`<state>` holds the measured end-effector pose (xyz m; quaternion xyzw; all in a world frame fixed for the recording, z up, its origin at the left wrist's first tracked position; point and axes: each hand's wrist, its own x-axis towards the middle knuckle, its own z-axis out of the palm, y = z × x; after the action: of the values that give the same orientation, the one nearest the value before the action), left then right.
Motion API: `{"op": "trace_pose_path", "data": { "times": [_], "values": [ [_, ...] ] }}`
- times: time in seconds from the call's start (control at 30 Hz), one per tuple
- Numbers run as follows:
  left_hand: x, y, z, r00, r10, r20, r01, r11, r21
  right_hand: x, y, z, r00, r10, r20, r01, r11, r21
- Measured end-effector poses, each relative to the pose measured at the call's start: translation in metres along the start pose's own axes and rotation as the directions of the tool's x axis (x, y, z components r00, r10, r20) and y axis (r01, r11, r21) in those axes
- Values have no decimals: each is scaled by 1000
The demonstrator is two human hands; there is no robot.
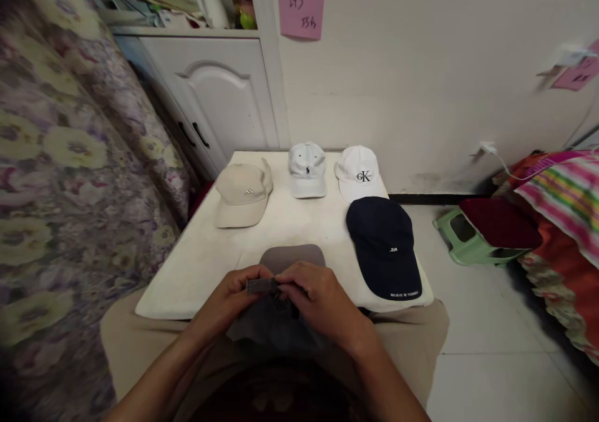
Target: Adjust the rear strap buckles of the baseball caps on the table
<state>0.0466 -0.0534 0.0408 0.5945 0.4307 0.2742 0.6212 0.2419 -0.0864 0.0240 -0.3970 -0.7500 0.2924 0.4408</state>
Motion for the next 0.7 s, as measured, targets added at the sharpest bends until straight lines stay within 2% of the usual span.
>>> {"op": "trace_pose_path", "data": {
  "times": [0.2,0.4,0.7],
  "values": [
    [3,-5,3,998,-3,-60,-2,995,-95,-2,8,6,994,-105,9,104,970,-219],
    [5,-10,6,995,-26,-91,11,987,-161,1,13,10,989,-146,23,146,937,-319],
    [6,-9,12,994,-8,-112,-15,979,-205,2,17,25,985,-85,-149,31,943,-333]
  ]
}}
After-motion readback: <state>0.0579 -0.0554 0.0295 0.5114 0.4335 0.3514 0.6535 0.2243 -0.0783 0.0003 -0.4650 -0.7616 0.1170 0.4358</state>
